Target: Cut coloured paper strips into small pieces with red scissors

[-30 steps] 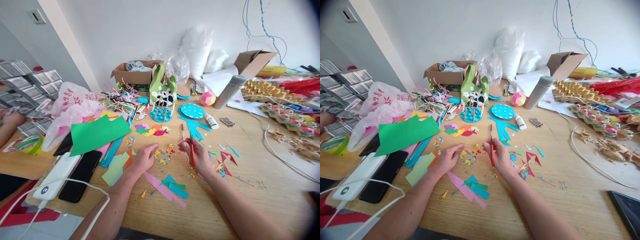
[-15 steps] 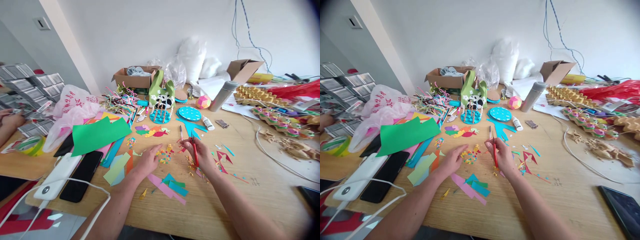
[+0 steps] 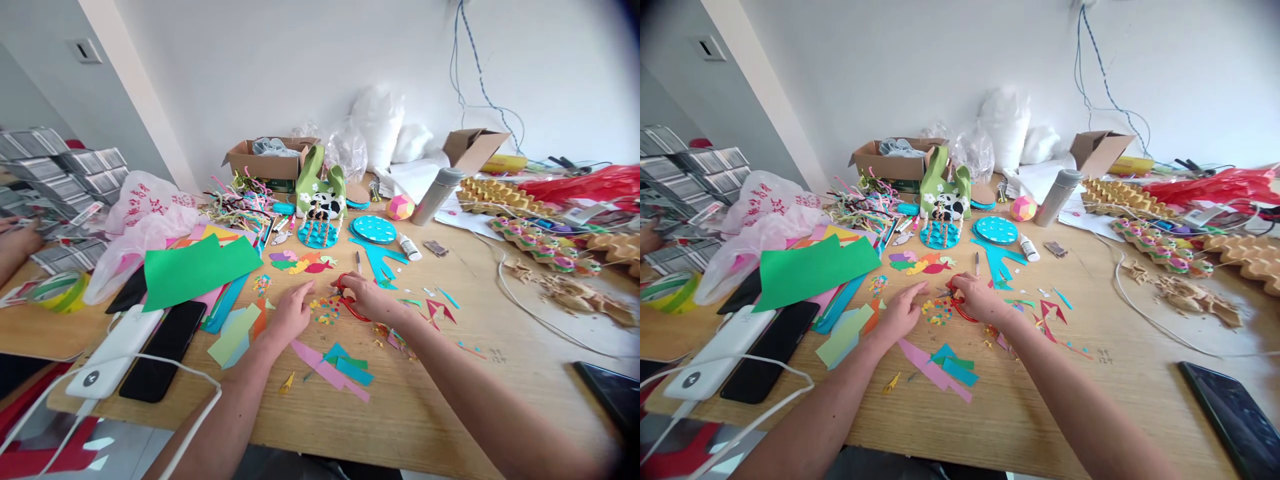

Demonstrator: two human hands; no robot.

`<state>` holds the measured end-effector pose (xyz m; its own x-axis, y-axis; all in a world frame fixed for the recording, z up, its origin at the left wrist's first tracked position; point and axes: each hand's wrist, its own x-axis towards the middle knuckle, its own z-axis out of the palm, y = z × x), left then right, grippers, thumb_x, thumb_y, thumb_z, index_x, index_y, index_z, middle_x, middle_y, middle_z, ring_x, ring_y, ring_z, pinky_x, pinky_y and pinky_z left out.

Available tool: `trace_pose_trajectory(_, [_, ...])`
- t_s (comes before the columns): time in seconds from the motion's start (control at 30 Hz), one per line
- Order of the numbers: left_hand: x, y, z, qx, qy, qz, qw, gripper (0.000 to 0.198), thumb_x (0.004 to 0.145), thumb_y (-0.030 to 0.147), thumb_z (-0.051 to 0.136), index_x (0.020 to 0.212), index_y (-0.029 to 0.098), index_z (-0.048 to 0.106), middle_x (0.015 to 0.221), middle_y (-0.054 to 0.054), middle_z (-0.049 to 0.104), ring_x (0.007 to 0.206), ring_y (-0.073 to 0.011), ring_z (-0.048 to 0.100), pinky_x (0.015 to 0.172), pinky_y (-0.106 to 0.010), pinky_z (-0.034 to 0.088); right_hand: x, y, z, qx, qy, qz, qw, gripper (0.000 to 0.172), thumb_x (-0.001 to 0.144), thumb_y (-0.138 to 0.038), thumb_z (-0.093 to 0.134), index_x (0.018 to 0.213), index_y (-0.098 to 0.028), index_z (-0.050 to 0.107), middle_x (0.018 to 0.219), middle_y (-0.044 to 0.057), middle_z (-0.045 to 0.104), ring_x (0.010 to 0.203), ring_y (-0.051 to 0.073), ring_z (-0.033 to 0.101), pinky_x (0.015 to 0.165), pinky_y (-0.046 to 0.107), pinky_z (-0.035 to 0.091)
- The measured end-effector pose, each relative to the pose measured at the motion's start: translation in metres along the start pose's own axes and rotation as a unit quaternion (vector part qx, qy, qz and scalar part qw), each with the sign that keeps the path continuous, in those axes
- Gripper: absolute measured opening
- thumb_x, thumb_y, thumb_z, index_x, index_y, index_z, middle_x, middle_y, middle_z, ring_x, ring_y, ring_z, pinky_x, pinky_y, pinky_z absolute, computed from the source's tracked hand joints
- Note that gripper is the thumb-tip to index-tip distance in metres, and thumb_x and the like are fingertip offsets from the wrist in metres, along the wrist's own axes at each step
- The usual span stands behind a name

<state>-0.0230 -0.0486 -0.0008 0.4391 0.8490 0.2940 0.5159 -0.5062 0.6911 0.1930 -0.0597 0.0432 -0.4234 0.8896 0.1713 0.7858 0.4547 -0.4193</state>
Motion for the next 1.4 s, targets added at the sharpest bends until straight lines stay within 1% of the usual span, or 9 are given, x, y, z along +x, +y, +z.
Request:
trace_pose_trajectory(0.13, [0.000, 0.000, 0.000, 0.006, -0.005, -0.009, 1.000, 0.063, 0.065, -0.004, 0.040, 0.124, 0.015, 0.047, 0.110, -0.006, 0.063, 0.105, -0.0174, 0.055, 0.096, -0.036, 0.041, 0.010, 0.007, 0.006, -0.033, -0.028, -0.020, 0.999, 0.032, 0.063, 0.003, 0.050, 0.088, -0.016, 0.059, 0.090, 0.010, 0.062, 0.091, 0.022, 0.057, 0.076, 0.028, 0.046])
trace_pose_trajectory(0.3, [0.000, 0.002, -0.001, 0.005, -0.012, -0.024, 1.000, 0.064, 0.064, -0.004, 0.040, 0.124, 0.015, 0.047, 0.104, -0.005, 0.065, 0.100, -0.0174, 0.057, 0.093, -0.035, 0.042, 0.019, 0.016, 0.009, -0.062, -0.037, -0.025, 0.997, 0.028, 0.063, 0.002, 0.051, 0.085, -0.014, 0.057, 0.085, 0.011, 0.062, 0.092, 0.023, 0.054, 0.076, 0.028, 0.043])
trace_pose_trajectory(0.53, [0.002, 0.001, -0.003, 0.008, -0.020, -0.037, 0.999, 0.063, 0.065, -0.004, 0.039, 0.124, 0.017, 0.047, 0.102, -0.005, 0.066, 0.099, -0.0170, 0.058, 0.092, -0.032, 0.043, 0.022, 0.024, 0.014, -0.070, -0.020, 0.023, 0.997, 0.021, 0.070, -0.004, 0.052, 0.088, -0.014, 0.056, 0.085, 0.010, 0.062, 0.080, 0.019, 0.056, 0.065, 0.023, 0.040])
trace_pose_trajectory(0.77, [0.002, 0.003, -0.005, 0.012, -0.013, -0.043, 0.999, 0.063, 0.063, -0.005, 0.040, 0.121, 0.017, 0.050, 0.101, -0.005, 0.066, 0.099, -0.0182, 0.058, 0.091, -0.033, 0.043, 0.025, 0.025, 0.000, -0.059, 0.014, 0.075, 0.995, 0.017, 0.073, -0.006, 0.049, 0.085, -0.015, 0.057, 0.078, 0.007, 0.062, 0.072, 0.017, 0.056, 0.058, 0.020, 0.037])
trace_pose_trajectory(1.0, [0.002, 0.000, -0.003, 0.001, -0.005, -0.029, 1.000, 0.064, 0.063, -0.006, 0.040, 0.121, 0.019, 0.051, 0.099, -0.005, 0.066, 0.097, -0.0185, 0.058, 0.089, -0.034, 0.044, 0.026, 0.026, -0.002, -0.041, 0.042, 0.110, 0.992, 0.013, 0.073, -0.008, 0.050, 0.082, -0.015, 0.057, 0.073, 0.006, 0.062, 0.069, 0.016, 0.055, 0.057, 0.021, 0.035])
trace_pose_trajectory(1.17, [0.002, -0.002, -0.002, -0.003, 0.017, -0.031, 0.999, 0.059, 0.063, -0.005, 0.043, 0.116, 0.018, 0.055, 0.098, -0.006, 0.066, 0.099, -0.0196, 0.057, 0.090, -0.035, 0.043, 0.024, 0.030, -0.002, -0.021, 0.063, 0.121, 0.990, 0.013, 0.073, -0.008, 0.050, 0.082, -0.016, 0.057, 0.073, 0.006, 0.062, 0.069, 0.017, 0.055, 0.058, 0.021, 0.036])
trace_pose_trajectory(1.27, [0.002, 0.001, -0.001, -0.048, 0.032, -0.044, 0.997, 0.050, 0.067, -0.001, 0.048, 0.112, 0.017, 0.058, 0.100, -0.007, 0.066, 0.101, -0.0205, 0.057, 0.093, -0.037, 0.041, 0.021, 0.027, -0.006, -0.001, 0.077, 0.117, 0.990, 0.012, 0.073, -0.008, 0.049, 0.080, -0.017, 0.055, 0.074, 0.005, 0.062, 0.066, 0.016, 0.055, 0.057, 0.021, 0.038])
trace_pose_trajectory(1.33, [0.003, 0.005, -0.001, -0.126, 0.025, -0.071, 0.989, 0.039, 0.072, 0.008, 0.054, 0.110, 0.017, 0.059, 0.105, -0.009, 0.065, 0.101, -0.0208, 0.057, 0.093, -0.037, 0.042, 0.017, 0.020, -0.009, 0.015, 0.083, 0.109, 0.991, 0.011, 0.074, -0.009, 0.049, 0.078, -0.017, 0.054, 0.072, 0.004, 0.062, 0.062, 0.014, 0.055, 0.055, 0.021, 0.039])
trace_pose_trajectory(1.4, [0.003, 0.010, 0.000, -0.228, 0.000, -0.110, 0.967, 0.036, 0.076, 0.022, 0.058, 0.111, 0.016, 0.059, 0.107, -0.011, 0.064, 0.098, -0.0207, 0.059, 0.087, -0.035, 0.045, 0.013, 0.009, -0.008, 0.032, 0.086, 0.093, 0.991, 0.011, 0.074, -0.008, 0.049, 0.077, -0.018, 0.053, 0.072, 0.003, 0.061, 0.063, 0.014, 0.055, 0.057, 0.021, 0.040])
